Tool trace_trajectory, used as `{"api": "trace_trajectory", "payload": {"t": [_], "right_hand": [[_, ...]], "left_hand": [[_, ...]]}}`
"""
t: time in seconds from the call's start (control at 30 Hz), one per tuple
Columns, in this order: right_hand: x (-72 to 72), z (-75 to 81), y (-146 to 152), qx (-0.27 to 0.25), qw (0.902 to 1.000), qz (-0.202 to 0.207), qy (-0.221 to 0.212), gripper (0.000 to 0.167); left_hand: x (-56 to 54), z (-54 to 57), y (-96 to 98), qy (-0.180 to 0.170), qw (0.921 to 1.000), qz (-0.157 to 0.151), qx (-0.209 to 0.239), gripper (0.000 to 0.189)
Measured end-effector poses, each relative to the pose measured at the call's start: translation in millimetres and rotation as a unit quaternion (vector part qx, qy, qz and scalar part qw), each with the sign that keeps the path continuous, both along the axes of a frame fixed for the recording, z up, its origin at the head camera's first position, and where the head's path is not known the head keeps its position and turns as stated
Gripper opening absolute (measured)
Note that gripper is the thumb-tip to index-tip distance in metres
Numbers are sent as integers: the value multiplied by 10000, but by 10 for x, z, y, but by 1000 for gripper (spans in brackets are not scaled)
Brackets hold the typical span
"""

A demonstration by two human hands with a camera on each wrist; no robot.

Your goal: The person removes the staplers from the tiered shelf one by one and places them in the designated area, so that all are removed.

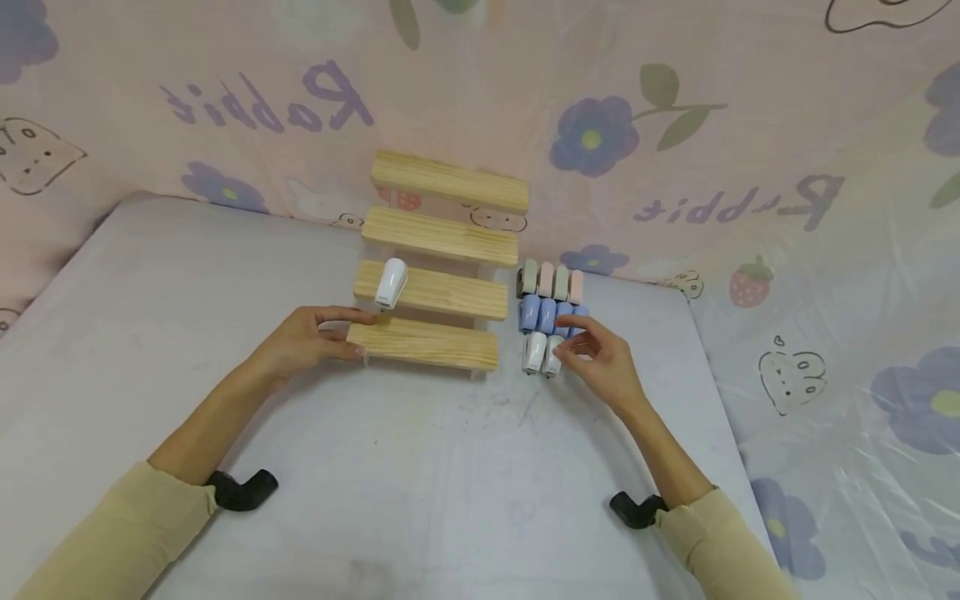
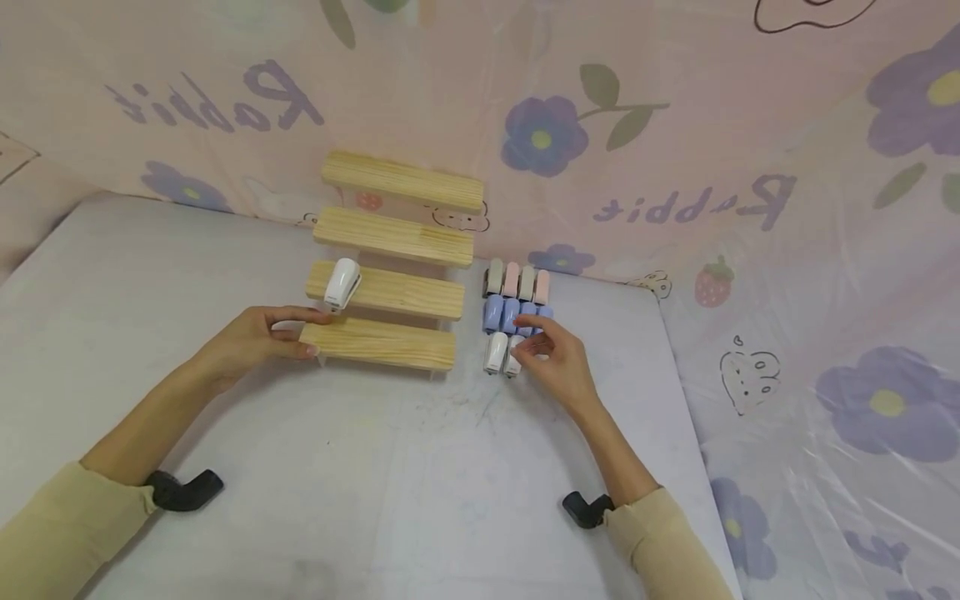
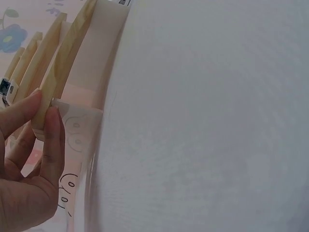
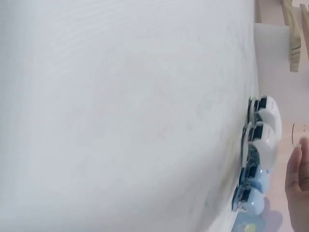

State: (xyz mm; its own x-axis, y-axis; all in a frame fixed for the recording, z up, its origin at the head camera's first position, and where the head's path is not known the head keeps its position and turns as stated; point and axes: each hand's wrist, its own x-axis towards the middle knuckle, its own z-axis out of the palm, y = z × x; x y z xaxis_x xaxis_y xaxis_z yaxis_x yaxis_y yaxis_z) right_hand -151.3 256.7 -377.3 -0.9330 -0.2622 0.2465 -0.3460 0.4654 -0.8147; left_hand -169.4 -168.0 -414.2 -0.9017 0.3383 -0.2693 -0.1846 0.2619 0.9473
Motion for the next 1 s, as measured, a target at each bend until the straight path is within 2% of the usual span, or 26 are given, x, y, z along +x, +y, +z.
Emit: {"api": "trace_trajectory", "payload": {"t": [0.37,0.7,1.0], "right_hand": [[-43,53,-268,-611,9969,456,213,43],[-88,119,-515,-778,9927,806,437,43],[-150,202,-717,-911,9896,1068,329,47]], "left_hand": [[-6,10,1,-78,10000,51,-3,56],[6,-5,-5,-52,10000,39,31,56],[0,-18,-10,-86,9999,68,132,56]]}}
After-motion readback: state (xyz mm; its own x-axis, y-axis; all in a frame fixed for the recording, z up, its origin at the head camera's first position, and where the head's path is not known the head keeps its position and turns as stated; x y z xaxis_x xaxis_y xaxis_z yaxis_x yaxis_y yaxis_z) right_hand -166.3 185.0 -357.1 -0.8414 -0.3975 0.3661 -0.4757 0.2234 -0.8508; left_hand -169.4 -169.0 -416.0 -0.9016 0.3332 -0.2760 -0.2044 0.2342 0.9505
